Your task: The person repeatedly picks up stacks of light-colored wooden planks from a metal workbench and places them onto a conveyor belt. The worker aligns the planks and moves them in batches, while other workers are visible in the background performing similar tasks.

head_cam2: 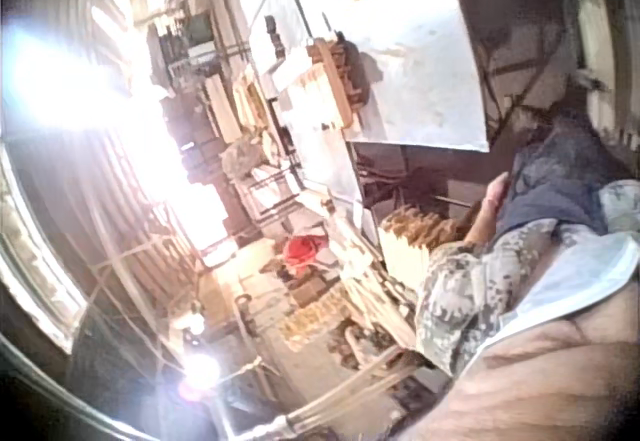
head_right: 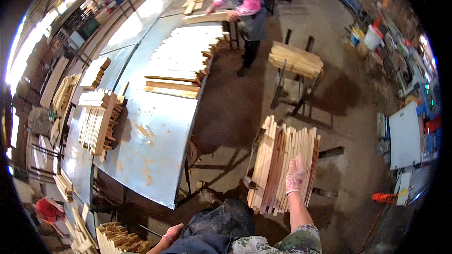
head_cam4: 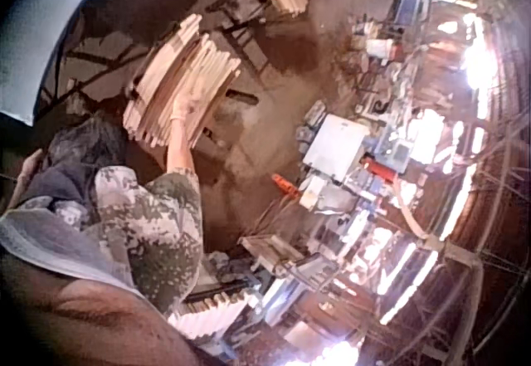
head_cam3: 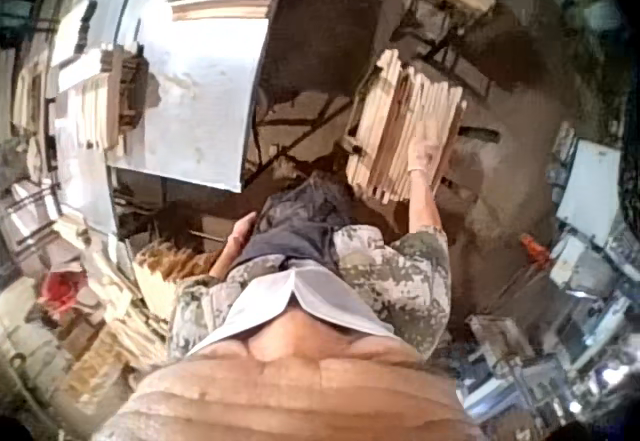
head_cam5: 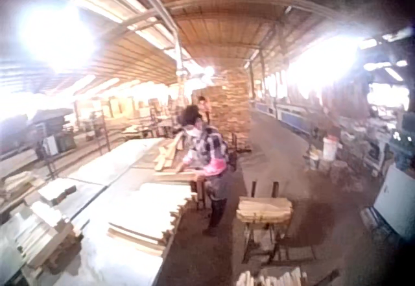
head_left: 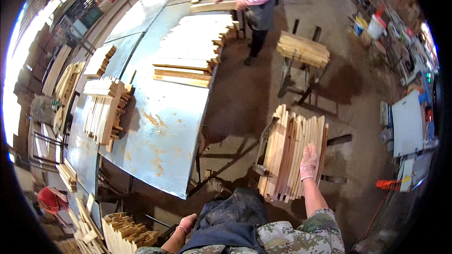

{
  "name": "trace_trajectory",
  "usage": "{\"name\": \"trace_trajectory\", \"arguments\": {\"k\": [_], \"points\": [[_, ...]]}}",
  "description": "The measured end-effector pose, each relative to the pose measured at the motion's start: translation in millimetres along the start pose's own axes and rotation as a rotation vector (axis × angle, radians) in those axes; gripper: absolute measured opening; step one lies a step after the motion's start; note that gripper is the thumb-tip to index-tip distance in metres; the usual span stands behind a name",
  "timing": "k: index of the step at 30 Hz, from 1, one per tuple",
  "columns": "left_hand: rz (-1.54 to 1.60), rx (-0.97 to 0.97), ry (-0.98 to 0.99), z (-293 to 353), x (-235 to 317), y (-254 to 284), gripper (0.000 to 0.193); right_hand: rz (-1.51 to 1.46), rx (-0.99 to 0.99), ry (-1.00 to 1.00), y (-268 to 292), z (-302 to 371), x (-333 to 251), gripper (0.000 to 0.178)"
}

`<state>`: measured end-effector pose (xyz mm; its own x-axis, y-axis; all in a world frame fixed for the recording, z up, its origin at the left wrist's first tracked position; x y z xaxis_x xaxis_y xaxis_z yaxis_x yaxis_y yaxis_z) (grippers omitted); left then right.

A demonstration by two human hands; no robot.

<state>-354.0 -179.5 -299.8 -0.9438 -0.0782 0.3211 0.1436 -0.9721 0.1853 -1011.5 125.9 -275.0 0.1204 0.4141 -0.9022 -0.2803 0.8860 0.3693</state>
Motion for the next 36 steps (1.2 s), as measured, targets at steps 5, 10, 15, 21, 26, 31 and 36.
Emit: {"name": "trace_trajectory", "arguments": {"k": [5, 10, 15, 21, 26, 31, 36], "points": [[0.821, 0.049, -0.168, -91.5, -95.3, 9.8, 0.026, -0.099, -0.232, 0.186, -141.6, 26.4, -173.7, 0.05], [1.109, 0.064, -0.044, -107.9, -78.8, 66.8, 0.024, -0.286, -0.556, 0.141, -292.0, 23.0, -171.8, 0.045], [1.281, 0.177, -0.196, -92.2, -14.8, 130.2, 0.022, -0.139, -0.882, -0.117, -405.2, 26.9, -167.3, 0.056], [1.068, 0.173, -0.273, -125.2, 104.1, 235.7, 0.04, -0.351, -0.776, -0.315, -466.8, -80.2, -209.2, 0.027], [1.086, 0.131, -0.302, -184.6, 257.2, 327.7, 0.051, -0.436, -0.625, -0.383, -526.9, -246.7, -225.7, 0.013], [1.2, 0.039, -0.407, -285.3, 414.0, 388.4, 0.024, -0.289, -0.485, -0.225, -577.8, -405.4, -270.5, 0.053], [1.547, -0.01, -0.386, -371.3, 555.4, 431.4, 0.034, -0.305, -0.445, -0.215, -614.3, -533.6, -316.1, 0.092]]}}
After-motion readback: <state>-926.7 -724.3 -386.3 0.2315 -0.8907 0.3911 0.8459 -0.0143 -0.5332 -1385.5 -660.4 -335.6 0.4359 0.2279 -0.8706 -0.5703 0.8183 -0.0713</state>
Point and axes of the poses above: each hand's wrist, its own z-axis away from the middle knuckle, its own y-axis out of the back of the hand, x = y × z, the point moved 6 cm from there along -z, towards the middle knuckle, and after that the axes turned 8 degrees about -x, right-handed, at the moved point
